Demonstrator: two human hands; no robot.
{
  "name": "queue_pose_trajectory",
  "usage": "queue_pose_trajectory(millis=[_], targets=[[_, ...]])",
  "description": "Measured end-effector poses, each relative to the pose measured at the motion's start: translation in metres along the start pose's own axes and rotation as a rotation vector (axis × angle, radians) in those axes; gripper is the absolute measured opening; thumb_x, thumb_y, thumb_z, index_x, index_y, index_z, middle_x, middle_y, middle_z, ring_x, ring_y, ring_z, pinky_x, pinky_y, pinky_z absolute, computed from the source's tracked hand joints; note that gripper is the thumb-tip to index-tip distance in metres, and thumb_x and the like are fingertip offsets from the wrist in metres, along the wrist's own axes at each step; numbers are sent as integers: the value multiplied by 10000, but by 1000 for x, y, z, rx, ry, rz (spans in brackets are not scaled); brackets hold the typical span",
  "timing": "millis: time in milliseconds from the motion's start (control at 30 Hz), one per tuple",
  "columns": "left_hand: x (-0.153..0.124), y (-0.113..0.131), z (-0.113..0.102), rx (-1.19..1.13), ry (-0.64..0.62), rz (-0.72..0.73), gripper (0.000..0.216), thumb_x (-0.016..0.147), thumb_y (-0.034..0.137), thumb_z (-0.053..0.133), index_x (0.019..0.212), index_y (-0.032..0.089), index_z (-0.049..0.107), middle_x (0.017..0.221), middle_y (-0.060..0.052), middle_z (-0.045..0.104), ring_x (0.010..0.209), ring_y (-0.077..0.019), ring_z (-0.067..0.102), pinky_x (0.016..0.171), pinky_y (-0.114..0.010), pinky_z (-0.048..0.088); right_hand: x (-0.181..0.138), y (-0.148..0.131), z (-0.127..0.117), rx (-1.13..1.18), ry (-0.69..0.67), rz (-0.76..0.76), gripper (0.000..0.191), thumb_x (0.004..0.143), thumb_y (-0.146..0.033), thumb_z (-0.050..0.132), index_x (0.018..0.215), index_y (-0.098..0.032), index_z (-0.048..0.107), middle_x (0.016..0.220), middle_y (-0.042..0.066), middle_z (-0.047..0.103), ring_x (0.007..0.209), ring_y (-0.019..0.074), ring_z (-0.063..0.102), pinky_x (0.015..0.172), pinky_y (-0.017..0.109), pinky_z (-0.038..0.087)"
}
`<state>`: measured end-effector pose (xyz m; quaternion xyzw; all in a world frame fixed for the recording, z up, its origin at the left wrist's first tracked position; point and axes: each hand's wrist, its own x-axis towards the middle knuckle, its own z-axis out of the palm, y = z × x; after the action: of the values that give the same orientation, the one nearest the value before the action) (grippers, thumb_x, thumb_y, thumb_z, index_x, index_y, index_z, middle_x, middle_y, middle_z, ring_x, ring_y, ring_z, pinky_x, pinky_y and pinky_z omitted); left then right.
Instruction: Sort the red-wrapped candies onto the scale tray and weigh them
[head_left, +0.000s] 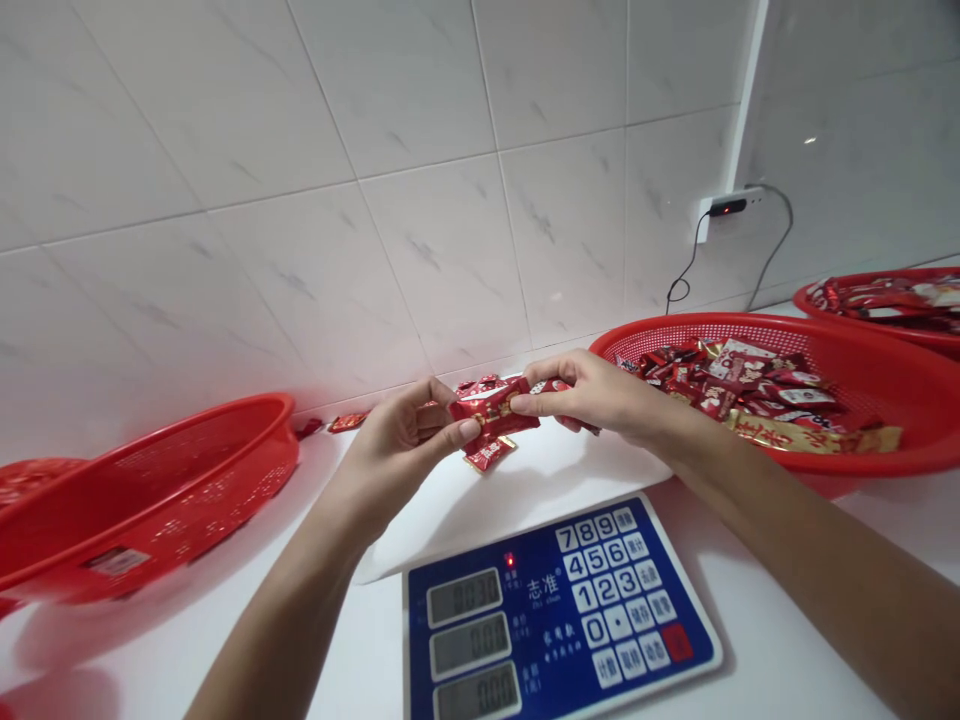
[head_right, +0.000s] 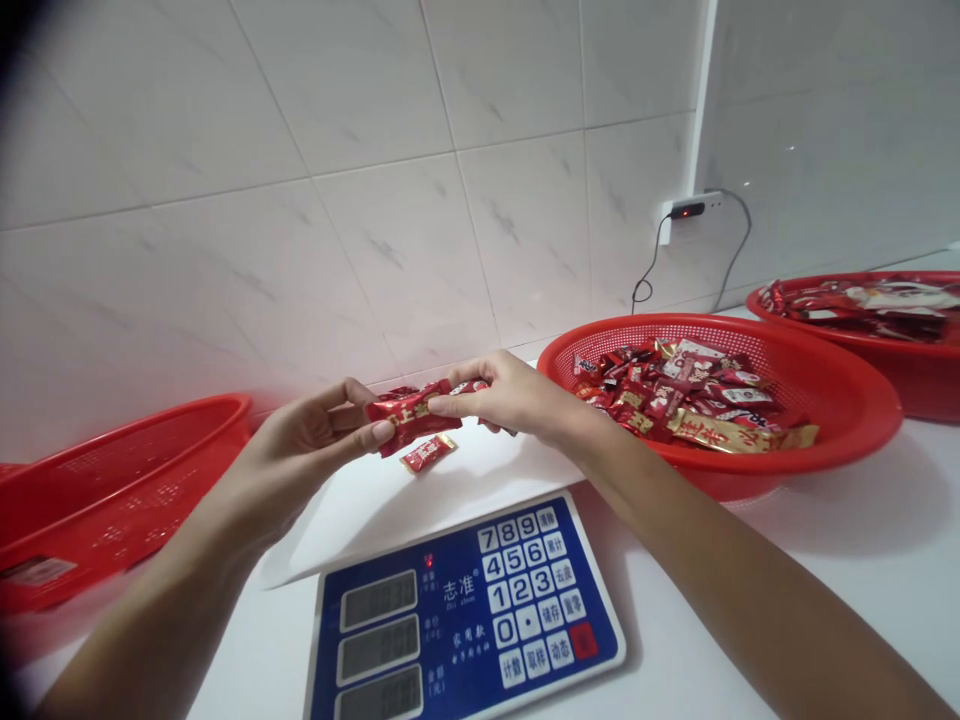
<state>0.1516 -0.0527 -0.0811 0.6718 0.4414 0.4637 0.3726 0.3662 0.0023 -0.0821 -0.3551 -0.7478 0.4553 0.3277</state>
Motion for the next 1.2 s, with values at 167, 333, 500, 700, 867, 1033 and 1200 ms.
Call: queue_pose_trajectory(millis=[167, 333, 500, 700, 867, 1033, 1200], targets=[[1, -2, -5, 129, 23, -61, 320, 748, 427, 807, 872, 186, 636, 784, -58, 781, 781, -213, 734, 695, -293, 521, 1, 2, -5, -140, 16, 35, 230, 837, -370, 732, 923, -158, 751, 489, -74, 428, 435, 78, 379, 425, 222, 263], [4, -12, 2, 339, 66, -113, 311, 788, 473, 686, 926, 197, 648, 837, -88, 798, 846, -295, 754, 785, -418, 534, 0, 2, -7, -294, 59, 127, 222, 820, -357, 749, 922, -160, 754, 530, -53, 467, 471, 93, 428, 468, 232, 311], [1, -4, -6, 438, 148, -92, 402, 757, 506, 726, 1019, 205, 672, 999, -109, 800, 1001, -319, 735, 904, -477, 553, 6, 10, -8, -268, 189, 92, 399, 825, -452, 772, 1110, -177, 721, 661, -9, 560, 543, 119, 506, 496, 238, 366], [-14, 19, 7, 392, 73, 160, 317, 870, 455, 724, 1116, 256, 730, 1143, -54, 764, 1045, -241, 712, 921, -357, 563, -9, -3, 8, 178, -21, 2, 574, 903, -682, 612, 1149, -164, 590, 688, -25, 558, 487, 81, 445, 427, 207, 297], [-15, 16, 25, 611, -13, 294, 183, 867, 394, 718, 991, 274, 779, 1101, -48, 751, 1000, -251, 696, 818, -343, 544, -20, -11, 22, 254, -234, -29, 714, 790, -602, 794, 1315, -186, 546, 661, -49, 567, 549, 100, 504, 472, 202, 361], [-11, 14, 18, 657, 3, 234, 216, 913, 389, 629, 849, 219, 745, 867, -47, 769, 762, -206, 705, 656, -285, 521, -12, -5, 15, 273, -284, -33, 614, 823, -487, 804, 1311, -176, 600, 774, 17, 682, 650, 117, 583, 489, 195, 408], [-11, 15, 12, 691, 121, 113, 349, 932, 457, 576, 714, 200, 670, 582, -21, 682, 519, -177, 618, 490, -265, 405, -9, -4, 7, 115, -232, -68, 346, 878, -444, 739, 1034, -135, 741, 864, 73, 741, 576, 82, 542, 426, 188, 356]])
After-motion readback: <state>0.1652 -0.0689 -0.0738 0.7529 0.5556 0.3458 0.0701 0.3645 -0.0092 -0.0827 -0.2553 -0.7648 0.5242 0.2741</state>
